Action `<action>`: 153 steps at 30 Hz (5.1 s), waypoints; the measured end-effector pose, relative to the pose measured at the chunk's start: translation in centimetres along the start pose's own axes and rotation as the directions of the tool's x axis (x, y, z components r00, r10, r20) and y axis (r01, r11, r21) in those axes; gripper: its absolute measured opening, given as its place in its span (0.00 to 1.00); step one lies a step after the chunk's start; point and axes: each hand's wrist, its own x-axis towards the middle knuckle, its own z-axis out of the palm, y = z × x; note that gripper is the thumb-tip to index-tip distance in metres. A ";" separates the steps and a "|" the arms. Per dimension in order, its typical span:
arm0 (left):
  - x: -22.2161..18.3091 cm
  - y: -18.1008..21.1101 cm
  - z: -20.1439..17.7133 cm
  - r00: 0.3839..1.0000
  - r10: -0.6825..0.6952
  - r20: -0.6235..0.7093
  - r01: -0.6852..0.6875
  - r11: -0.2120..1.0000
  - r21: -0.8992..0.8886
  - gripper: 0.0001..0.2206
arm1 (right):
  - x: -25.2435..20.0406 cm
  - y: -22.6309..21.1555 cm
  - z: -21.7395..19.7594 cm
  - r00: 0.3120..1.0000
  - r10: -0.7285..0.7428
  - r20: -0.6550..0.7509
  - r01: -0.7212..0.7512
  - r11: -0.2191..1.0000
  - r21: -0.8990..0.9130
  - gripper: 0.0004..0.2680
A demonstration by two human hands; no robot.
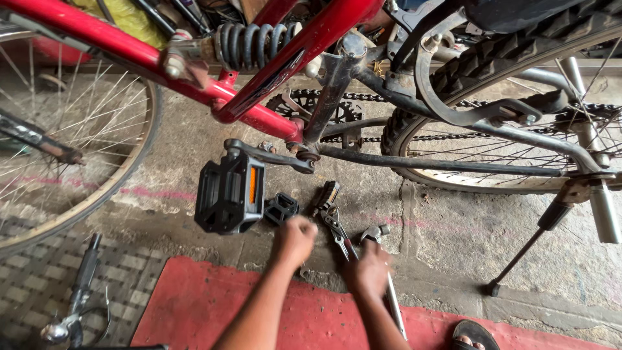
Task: The person repairs a bicycle by removing a pedal using a wrench and hammer, detaching the chain, and then reattaching a pedal and the chain using a wrench.
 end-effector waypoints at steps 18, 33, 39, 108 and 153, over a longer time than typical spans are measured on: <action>3.6 -9.6 6.6 0.961 0.169 -0.219 -0.186 0.981 -0.062 0.17 | 3.5 0.4 3.3 0.879 -0.451 -0.152 0.403 0.876 -0.266 0.18; 1.5 -16.1 9.7 0.967 -0.251 0.051 0.199 0.860 0.470 0.11 | 4.1 4.4 1.5 0.940 0.008 -0.340 -0.017 1.000 -0.024 0.18; 0.7 -8.2 8.2 0.987 0.043 -0.156 -0.047 0.999 -0.020 0.17 | 8.0 8.0 2.9 0.956 0.039 -0.290 -0.004 0.993 0.118 0.13; -3.2 10.9 -3.9 0.852 0.294 -0.434 -0.364 0.927 -0.085 0.08 | -6.5 -7.7 -8.6 0.840 -0.471 0.269 -0.270 0.065 0.961 0.10; -1.3 -2.4 0.7 0.987 0.081 -0.140 -0.101 0.984 -0.149 0.09 | -4.3 -20.3 -8.0 0.737 -0.614 0.281 -0.505 -0.225 0.834 0.24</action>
